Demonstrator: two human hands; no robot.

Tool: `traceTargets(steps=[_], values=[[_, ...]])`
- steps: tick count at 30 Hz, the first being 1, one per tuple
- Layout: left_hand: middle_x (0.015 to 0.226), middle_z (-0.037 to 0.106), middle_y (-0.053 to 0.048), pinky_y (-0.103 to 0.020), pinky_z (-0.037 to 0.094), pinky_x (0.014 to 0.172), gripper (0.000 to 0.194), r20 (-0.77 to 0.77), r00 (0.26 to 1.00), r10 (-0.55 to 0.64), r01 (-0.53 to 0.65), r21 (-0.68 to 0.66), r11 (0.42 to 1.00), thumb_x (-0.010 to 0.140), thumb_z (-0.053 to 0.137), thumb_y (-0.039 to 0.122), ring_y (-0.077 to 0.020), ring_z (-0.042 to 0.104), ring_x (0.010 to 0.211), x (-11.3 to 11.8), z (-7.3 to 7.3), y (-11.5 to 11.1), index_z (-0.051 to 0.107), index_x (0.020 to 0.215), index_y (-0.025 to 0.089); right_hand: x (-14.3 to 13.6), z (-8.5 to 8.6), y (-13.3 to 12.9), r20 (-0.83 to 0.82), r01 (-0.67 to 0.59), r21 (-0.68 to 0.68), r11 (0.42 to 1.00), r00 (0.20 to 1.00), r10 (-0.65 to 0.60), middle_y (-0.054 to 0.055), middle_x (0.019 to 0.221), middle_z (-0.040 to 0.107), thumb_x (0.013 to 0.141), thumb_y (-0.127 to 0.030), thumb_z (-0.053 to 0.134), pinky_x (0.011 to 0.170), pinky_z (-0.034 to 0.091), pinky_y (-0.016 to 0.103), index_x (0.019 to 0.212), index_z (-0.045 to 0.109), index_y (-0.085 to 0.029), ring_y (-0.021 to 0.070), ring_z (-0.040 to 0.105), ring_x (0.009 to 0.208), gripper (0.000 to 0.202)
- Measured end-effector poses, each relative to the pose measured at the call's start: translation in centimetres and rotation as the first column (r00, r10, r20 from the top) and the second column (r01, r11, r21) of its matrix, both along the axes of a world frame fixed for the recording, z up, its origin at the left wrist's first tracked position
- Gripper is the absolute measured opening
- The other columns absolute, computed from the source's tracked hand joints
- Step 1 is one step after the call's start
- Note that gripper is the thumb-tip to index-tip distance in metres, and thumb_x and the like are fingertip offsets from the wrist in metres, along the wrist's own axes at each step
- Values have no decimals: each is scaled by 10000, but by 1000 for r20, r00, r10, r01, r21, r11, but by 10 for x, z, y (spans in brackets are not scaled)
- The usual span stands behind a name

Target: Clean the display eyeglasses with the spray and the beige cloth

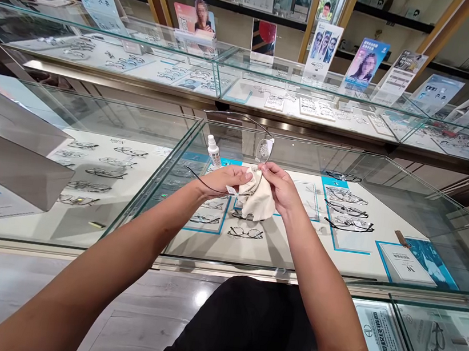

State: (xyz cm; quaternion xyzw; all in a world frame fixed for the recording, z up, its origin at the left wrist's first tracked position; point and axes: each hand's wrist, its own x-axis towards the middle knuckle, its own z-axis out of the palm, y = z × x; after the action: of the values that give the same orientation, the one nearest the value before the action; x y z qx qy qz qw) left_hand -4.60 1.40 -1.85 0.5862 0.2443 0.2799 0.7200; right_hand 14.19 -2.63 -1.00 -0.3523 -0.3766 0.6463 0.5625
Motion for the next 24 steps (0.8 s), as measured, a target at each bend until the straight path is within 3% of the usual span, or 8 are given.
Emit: traceTargets(steps=[6,16,24], values=[[691,594,19,-226,304,552,505,34,999,-13,13,-2,1000,696,932,501,-67,444,564,7,6,-7,668,891,117,-1,1,0,29,6,-10,1000,1000,-5,-18,885,730,577,-464,973,692,490,295,822,697,-246,147,608,717,429],[769,681,-27,-236,379,610,531,21,999,-25,25,-9,1000,636,971,454,-103,555,638,6,12,-8,697,930,107,1,-1,0,29,17,-14,1000,999,-16,-8,928,740,584,-454,964,711,501,296,808,680,-246,166,634,780,417],[744,621,7,-219,371,604,514,56,994,98,-100,40,994,665,943,485,-86,517,639,17,7,-16,657,884,117,-2,-6,2,5,-34,-31,999,999,34,-19,898,720,624,-476,953,702,499,292,839,675,-257,160,621,758,414]])
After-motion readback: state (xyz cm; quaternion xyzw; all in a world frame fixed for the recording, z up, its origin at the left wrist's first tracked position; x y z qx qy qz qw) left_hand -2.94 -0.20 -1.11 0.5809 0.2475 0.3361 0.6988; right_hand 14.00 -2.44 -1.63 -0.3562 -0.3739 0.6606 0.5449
